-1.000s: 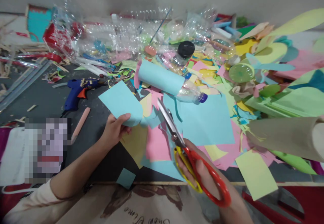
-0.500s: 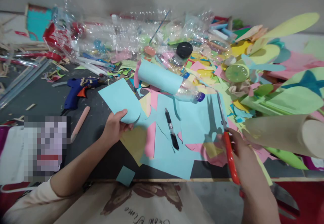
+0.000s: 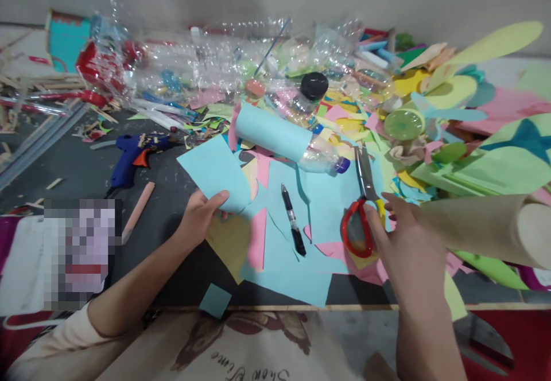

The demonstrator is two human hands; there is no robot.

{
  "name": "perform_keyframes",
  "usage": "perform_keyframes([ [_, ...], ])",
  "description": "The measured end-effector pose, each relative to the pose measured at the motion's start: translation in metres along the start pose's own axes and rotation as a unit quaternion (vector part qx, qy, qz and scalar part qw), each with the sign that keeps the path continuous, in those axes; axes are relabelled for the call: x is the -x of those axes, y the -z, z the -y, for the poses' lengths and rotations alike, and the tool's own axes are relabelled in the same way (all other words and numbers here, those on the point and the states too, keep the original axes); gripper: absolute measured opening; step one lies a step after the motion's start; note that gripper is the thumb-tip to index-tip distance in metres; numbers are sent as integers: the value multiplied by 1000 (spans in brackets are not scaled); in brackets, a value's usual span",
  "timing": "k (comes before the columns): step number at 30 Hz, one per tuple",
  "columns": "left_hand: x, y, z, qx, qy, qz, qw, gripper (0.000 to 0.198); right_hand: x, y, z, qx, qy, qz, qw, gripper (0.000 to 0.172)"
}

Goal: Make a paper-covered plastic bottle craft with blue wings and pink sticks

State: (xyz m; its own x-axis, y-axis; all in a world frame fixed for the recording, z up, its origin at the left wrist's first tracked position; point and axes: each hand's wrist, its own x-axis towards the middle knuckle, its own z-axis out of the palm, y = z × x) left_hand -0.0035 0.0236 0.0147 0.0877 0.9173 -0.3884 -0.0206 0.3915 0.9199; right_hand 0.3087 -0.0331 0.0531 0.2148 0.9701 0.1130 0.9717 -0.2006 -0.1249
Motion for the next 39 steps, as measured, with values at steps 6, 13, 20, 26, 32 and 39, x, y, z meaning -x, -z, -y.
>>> perform_keyframes([
  [6, 1, 1, 3, 17, -17, -11, 1000, 33, 6, -18, 56, -216, 106, 127, 962, 35],
  [13, 0, 1, 4, 14, -17, -21, 1000, 34, 1, -39, 85, -221, 214, 210, 928, 42],
  [20, 1, 2, 0, -8, -27, -7, 1000, 39, -34, -27, 46, -133, 190, 49, 972, 29],
  [26, 3, 3, -3, -69, -37, 61, 995, 55, -21, -43, 79, -362, 143, 84, 917, 22],
  [32, 6, 0, -5, -124, -21, 136, 983, 53, -15, -64, 120, -622, 46, 147, 768, 14],
  [39, 9, -2, -2, -139, 4, 140, 980, 54, -13, -67, 118, -651, 47, 89, 753, 30],
])
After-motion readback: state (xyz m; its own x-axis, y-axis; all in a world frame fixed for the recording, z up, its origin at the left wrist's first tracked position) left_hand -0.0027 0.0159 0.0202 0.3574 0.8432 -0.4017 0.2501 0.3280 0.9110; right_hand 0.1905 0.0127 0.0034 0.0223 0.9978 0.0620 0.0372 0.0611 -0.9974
